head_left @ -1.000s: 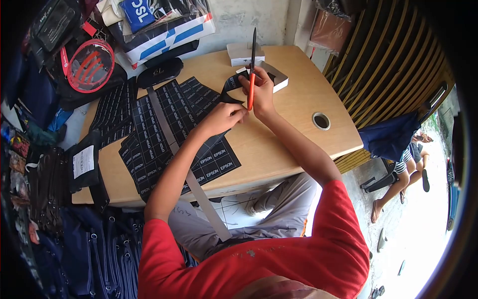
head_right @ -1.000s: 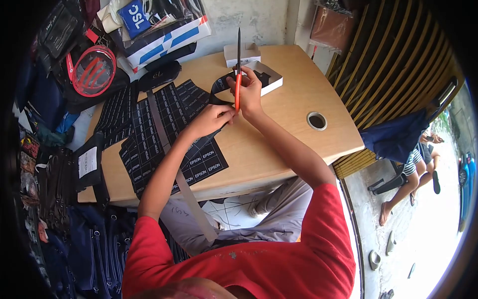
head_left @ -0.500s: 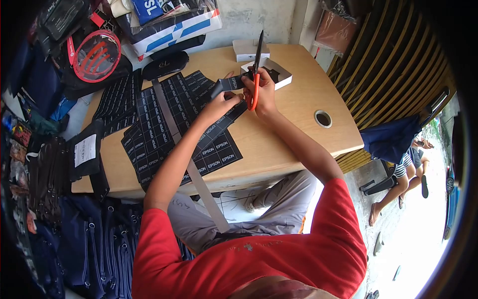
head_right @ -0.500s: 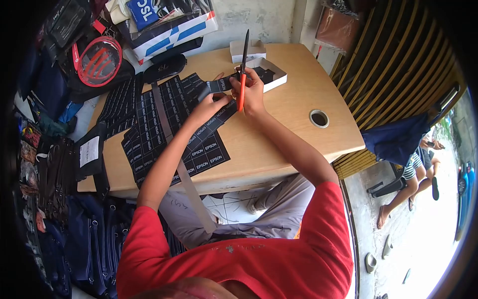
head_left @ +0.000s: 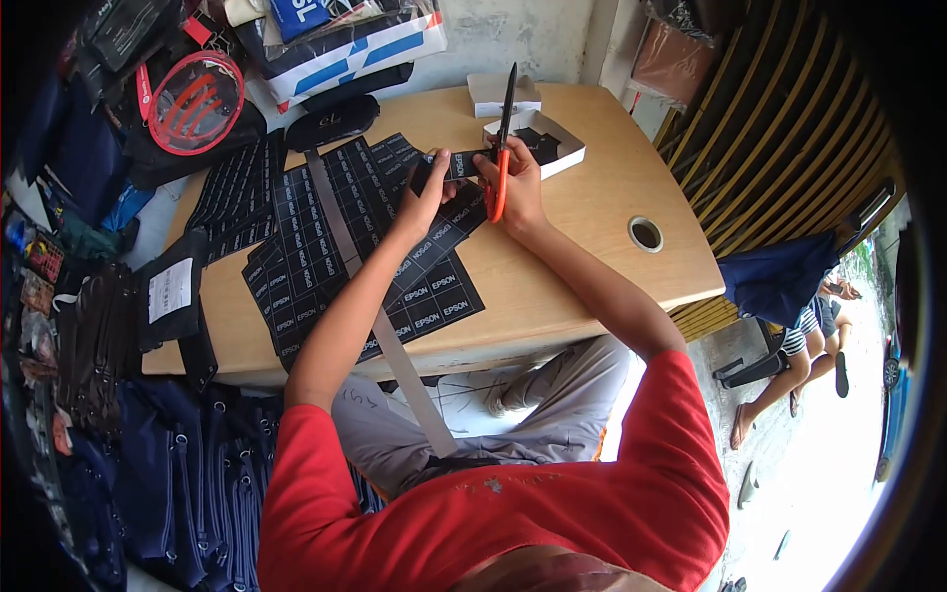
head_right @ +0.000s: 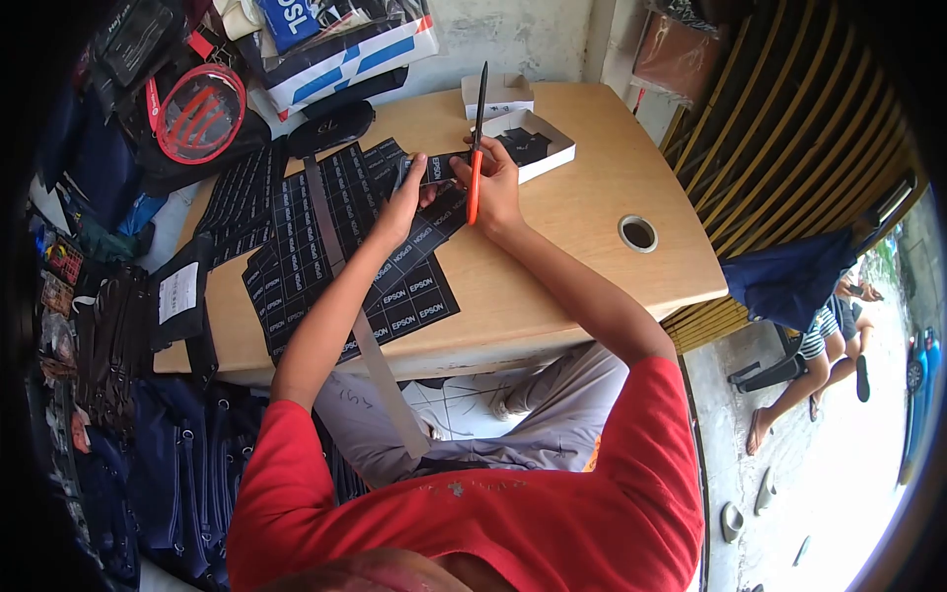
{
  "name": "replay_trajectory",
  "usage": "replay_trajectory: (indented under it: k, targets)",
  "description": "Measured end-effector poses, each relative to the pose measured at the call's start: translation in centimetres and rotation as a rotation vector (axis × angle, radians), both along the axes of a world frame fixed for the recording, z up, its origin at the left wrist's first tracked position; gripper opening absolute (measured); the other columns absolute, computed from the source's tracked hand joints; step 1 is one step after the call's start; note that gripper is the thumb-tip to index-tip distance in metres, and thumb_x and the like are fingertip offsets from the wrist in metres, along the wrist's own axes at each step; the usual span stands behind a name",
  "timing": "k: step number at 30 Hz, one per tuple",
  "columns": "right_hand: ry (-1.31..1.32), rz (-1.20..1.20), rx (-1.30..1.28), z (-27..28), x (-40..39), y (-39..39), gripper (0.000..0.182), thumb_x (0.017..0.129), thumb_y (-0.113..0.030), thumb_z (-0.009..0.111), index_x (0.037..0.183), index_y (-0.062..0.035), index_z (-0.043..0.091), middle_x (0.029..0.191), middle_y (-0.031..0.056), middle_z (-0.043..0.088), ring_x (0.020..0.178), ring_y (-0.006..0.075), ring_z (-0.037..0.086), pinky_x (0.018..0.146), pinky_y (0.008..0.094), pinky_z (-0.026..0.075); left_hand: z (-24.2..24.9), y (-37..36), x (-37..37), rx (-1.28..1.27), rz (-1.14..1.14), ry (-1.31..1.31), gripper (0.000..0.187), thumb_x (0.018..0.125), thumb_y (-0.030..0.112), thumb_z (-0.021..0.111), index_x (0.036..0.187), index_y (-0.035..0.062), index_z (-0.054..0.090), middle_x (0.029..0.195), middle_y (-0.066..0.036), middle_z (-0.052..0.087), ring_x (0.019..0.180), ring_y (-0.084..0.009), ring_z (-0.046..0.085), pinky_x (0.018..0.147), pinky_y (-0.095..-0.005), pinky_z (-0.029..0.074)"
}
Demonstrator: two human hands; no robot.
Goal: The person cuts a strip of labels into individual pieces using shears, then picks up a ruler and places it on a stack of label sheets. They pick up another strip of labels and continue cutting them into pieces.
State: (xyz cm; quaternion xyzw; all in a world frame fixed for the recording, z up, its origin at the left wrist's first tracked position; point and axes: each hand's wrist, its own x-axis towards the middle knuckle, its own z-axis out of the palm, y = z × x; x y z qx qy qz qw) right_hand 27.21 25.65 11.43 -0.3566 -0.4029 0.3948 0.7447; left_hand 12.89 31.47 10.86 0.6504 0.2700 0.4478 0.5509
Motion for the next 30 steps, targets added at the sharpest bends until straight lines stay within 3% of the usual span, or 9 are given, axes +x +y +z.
replay_trajectory:
  k: [4,8,10,16,20,23,24,26,30]
  targets:
    - [0.072,-0.005,0.028,-0.1,-0.2,0.4,0.038,0.083,-0.001,0.072,0.116,-0.0028,0.054,0.08,0.0029,0.063,0.064,0.0078,0.057,0.056,0.0212,0.047,0.4,-1.3,0.9,-0.249,0.038,-0.166,0.033,0.099,0.042,0.05,0.088,0.012,0.057,0.068,0.002,0.057,0.054,-0.0054,0.049,0.049,-0.021,0.037]
    - [0.094,0.005,0.048,-0.1,0.0,0.2,0.038,0.083,-0.001,0.072,0.116,-0.0021,0.054,0.08,0.0032,0.063,0.064,0.0082,0.057,0.056,0.0214,0.047,0.6,-1.2,0.7,-0.248,0.101,-0.184,0.033,0.099,0.042,0.051,0.089,0.0115,0.058,0.071,0.001,0.059,0.055,-0.0054,0.05,0.049,-0.0212,0.036]
    - [0.074,-0.013,0.04,0.1,0.1,0.0,0.029,0.085,0.0,0.07,0.108,-0.0048,0.054,0.084,0.0032,0.064,0.068,0.01,0.06,0.059,0.0231,0.049,0.1,-0.6,0.5,-0.245,0.045,-0.203,0.035,0.096,0.044,0.055,0.093,0.0094,0.06,0.073,0.0,0.06,0.056,-0.0057,0.05,0.049,-0.0217,0.036]
    - [0.123,0.003,0.058,0.3,-0.3,-0.1,0.032,0.085,0.001,0.07,0.11,-0.0041,0.052,0.085,0.0047,0.064,0.065,0.0105,0.06,0.056,0.0229,0.049,0.7,-1.7,0.7,-0.438,-0.215,-0.167,0.04,0.091,0.047,0.063,0.095,0.0073,0.063,0.086,0.0,0.06,0.077,-0.0056,0.053,0.06,-0.0203,0.037]
    - [0.117,-0.017,0.052,0.9,-0.5,-0.5,0.029,0.085,-0.003,0.072,0.107,-0.0055,0.053,0.077,0.0025,0.062,0.059,0.0091,0.058,0.05,0.0224,0.047,-0.1,-0.8,0.7,-0.295,-0.068,-0.073,0.036,0.095,0.045,0.058,0.094,0.0095,0.062,0.083,0.0,0.061,0.073,-0.0061,0.054,0.061,-0.0209,0.039]
    - [0.033,-0.02,-0.084,0.8,-0.5,-0.5,0.03,0.088,-0.022,0.073,0.107,-0.0068,0.056,0.071,-0.0036,0.055,0.05,0.0027,0.045,0.042,0.0207,0.037,-0.1,-0.4,0.4,-0.202,0.063,-0.049,0.035,0.096,0.046,0.055,0.09,0.0121,0.063,0.079,0.003,0.059,0.071,-0.0051,0.053,0.062,-0.02,0.039]
    - [0.031,-0.015,-0.09,1.1,-0.6,-0.8,0.03,0.088,-0.022,0.073,0.107,-0.0068,0.056,0.071,-0.0036,0.055,0.05,0.0027,0.045,0.042,0.0207,0.037,0.2,-0.2,0.2,-0.14,0.142,-0.038,0.036,0.096,0.047,0.054,0.088,0.0129,0.063,0.077,0.004,0.058,0.07,-0.0048,0.052,0.062,-0.0196,0.039]
    - [-0.076,0.031,-0.157,1.8,-0.6,-1.5,0.033,0.089,-0.032,0.07,0.105,-0.0067,0.056,0.07,-0.0042,0.053,0.049,0.0027,0.044,0.042,0.0204,0.037,0.8,0.2,0.0,-0.057,0.264,-0.029,0.053,0.097,0.055,0.046,0.073,0.0091,0.06,0.065,0.004,0.051,0.059,-0.0059,0.044,0.057,-0.0223,0.035]
    - [-0.229,0.148,-0.132,1.7,-1.6,-2.3,0.038,0.089,-0.039,0.068,0.107,-0.0073,0.056,0.077,-0.0031,0.056,0.054,0.0021,0.045,0.044,0.0185,0.035,2.0,1.2,-1.2,-0.103,0.368,-0.063,0.055,0.093,0.058,0.051,0.073,0.0081,0.061,0.065,0.004,0.051,0.059,-0.0061,0.043,0.057,-0.0222,0.035]
